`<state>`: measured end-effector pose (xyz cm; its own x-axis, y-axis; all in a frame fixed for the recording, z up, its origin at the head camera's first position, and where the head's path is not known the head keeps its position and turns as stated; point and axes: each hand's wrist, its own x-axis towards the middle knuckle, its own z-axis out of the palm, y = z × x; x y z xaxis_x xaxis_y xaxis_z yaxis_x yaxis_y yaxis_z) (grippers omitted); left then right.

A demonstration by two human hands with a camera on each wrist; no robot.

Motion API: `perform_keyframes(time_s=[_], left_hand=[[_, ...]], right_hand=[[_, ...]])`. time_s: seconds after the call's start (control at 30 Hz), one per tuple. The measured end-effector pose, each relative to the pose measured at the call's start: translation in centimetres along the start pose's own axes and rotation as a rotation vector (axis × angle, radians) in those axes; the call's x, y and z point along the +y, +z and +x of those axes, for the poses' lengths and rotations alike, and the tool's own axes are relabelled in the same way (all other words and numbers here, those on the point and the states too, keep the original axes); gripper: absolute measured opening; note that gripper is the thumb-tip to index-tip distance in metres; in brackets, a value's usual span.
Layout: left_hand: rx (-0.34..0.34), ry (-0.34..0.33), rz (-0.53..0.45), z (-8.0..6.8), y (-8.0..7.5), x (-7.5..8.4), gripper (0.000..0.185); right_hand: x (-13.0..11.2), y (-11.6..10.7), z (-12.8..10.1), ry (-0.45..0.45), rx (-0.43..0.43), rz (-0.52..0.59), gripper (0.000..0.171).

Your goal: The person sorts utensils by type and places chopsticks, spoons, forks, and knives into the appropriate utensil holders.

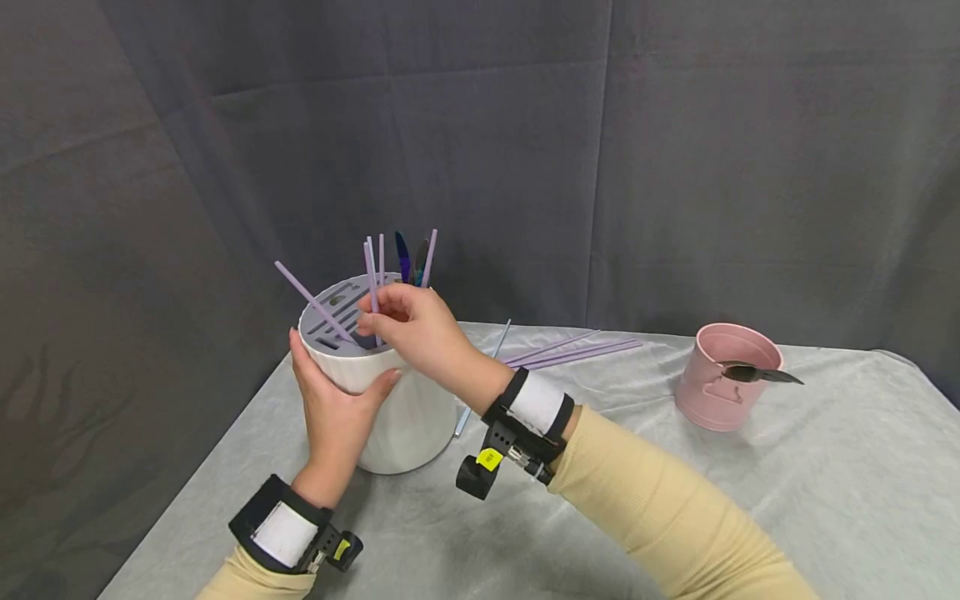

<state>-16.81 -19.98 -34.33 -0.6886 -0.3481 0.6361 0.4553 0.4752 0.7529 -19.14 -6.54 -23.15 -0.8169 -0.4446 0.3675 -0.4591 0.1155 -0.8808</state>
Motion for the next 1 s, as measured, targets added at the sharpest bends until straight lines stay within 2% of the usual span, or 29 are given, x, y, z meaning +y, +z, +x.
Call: perform_keyframes(time_s=[0.13, 0.23, 0.47, 0.57, 0.67, 0.77, 0.9, 1.0], left_hand=[[0.008, 0.009, -0.004, 0.0, 0.1, -0.1, 0.128], [0.014, 0.011, -0.013, -0.1, 0.3, -0.1, 0.129], [0.032, 0.011, -0.019, -0.5, 0.4, -0.1, 0.132], [0.048, 0.025, -0.012, -0.4, 0.3, -0.2, 0.134], [0.057, 0.036, -0.017, -0.3, 0.3, -0.1, 0.134], [0.05, 0.029, -0.027, -0.3, 0.3, -0.1, 0.132], [0.043, 0.013, -0.028, -0.6, 0.3, -0.1, 0.131], [0.048, 0.014, -0.024, -0.8, 0.3, -0.1, 0.13]], right_hand=[[0.5, -0.3, -0.4, -0.014, 0.034, 0.051, 0.018], [1.2, -1.0, -1.2, -0.033, 0.083, 0.149, 0.022], [4.1, -4.1, -3.7, -0.051, 0.312, 0.501, 0.017], [6.1, -5.2, -4.2, 0.019, 0.381, 0.537, 0.015], [9.0, -5.5, -4.3, 0.161, 0.423, 0.479, 0.014], [12.4, -5.2, -4.2, 0.335, 0.417, 0.322, 0.014], [16.2, -4.5, -4.1, 0.499, 0.312, 0.095, 0.014], [17.6, -3.9, -3.8, 0.532, 0.251, -0.057, 0.025]])
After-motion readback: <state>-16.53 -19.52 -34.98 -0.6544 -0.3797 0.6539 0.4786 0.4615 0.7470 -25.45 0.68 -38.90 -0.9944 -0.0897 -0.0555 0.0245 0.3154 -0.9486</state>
